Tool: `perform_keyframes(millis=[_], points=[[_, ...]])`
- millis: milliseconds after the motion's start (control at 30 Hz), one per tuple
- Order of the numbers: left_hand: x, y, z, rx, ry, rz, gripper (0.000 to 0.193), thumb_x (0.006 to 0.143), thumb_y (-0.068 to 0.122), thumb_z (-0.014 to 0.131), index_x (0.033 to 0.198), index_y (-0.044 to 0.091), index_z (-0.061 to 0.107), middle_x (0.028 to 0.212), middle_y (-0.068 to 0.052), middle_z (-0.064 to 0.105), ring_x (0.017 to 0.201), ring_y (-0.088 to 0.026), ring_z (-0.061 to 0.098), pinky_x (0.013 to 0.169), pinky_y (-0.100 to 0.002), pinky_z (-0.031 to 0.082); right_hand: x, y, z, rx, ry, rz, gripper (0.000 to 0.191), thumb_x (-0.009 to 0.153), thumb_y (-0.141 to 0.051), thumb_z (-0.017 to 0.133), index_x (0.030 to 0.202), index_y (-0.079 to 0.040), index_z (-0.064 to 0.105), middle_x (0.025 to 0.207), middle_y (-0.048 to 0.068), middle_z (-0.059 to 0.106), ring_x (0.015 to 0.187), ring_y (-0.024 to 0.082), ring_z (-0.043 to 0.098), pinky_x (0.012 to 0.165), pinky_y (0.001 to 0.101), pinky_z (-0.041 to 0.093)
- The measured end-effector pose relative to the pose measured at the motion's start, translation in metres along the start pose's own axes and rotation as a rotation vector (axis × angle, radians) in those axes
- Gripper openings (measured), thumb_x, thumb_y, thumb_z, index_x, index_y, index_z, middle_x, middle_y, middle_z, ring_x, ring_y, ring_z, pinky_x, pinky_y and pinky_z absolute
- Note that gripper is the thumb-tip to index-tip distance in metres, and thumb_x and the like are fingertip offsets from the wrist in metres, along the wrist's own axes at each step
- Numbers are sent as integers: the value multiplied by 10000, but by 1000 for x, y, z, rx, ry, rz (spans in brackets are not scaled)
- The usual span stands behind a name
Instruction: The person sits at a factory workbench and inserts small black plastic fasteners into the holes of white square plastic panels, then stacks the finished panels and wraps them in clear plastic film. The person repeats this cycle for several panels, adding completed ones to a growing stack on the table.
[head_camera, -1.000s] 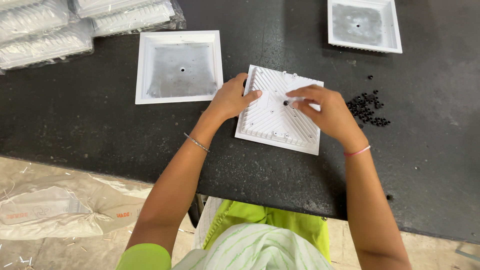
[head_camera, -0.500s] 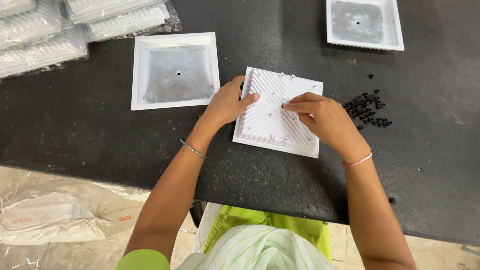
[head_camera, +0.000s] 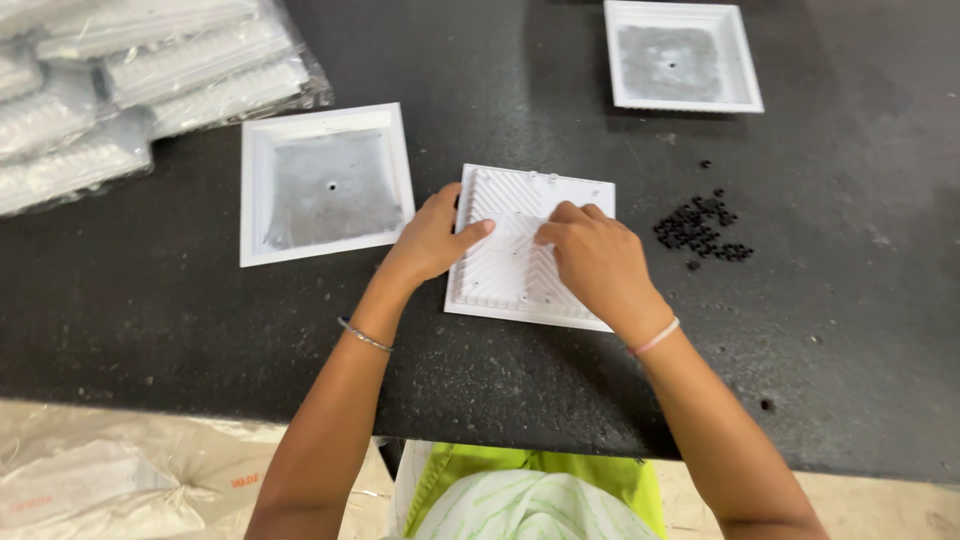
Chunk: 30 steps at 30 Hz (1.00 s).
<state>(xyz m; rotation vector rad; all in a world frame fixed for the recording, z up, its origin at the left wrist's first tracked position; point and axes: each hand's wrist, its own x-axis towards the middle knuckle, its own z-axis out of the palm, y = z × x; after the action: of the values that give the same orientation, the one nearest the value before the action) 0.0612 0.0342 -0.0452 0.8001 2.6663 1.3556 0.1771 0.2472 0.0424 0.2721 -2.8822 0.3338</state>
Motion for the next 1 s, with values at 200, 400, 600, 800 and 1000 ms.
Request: perform_keyframes(millis=[200, 400, 600, 800, 1000], points=[[-1, 20, -9, -125, -142, -385, 828, 788, 428, 759, 1447, 14, 477, 1030, -187, 732, 866, -256, 731, 711, -387, 569, -3, 26, 13, 215, 80, -67, 247, 839, -18, 645, 970, -140, 815, 1151, 52, 707, 1045, 261, 649, 876, 385, 537], [1, 27, -7, -216, -28, -300, 894, 767, 352, 849, 1490, 16, 447, 990, -116, 688, 799, -164, 667, 701, -309, 547, -5, 100, 8, 563, 283, 155, 376, 929, -42, 684, 1302, -89, 679, 1311, 108, 648, 1123, 222, 665, 921, 342, 575], [3, 25, -8, -263, 60, -161, 926, 780, 293, 876, 1539, 63, 399, 1081, -115, 656, 779, -161, 621, 691, -300, 542, -9, 148, 12, 1225, -336, 402, 493, 895, -75, 718, 1370, -8, 604, 1218, 147, 715, 1110, 202, 700, 965, 328, 591], [1, 43, -23, -353, 180, -108, 815, 836, 223, 827, 1537, 99, 431, 1134, -106, 655, 786, -163, 634, 698, -293, 555, 2, 135, 26, 1527, -440, 422, 469, 915, -27, 664, 1379, -7, 592, 1240, 90, 703, 1098, 187, 677, 929, 360, 577], [1, 54, -35, -485, 364, 340, 817, 984, 172, 807, 1619, 81, 301, 1430, -156, 522, 1177, -219, 650, 1004, -368, 586, -9, 102, -36, 1298, 157, 169, 416, 859, 95, 673, 1262, -3, 650, 1201, 84, 744, 1078, 182, 727, 952, 358, 610]])
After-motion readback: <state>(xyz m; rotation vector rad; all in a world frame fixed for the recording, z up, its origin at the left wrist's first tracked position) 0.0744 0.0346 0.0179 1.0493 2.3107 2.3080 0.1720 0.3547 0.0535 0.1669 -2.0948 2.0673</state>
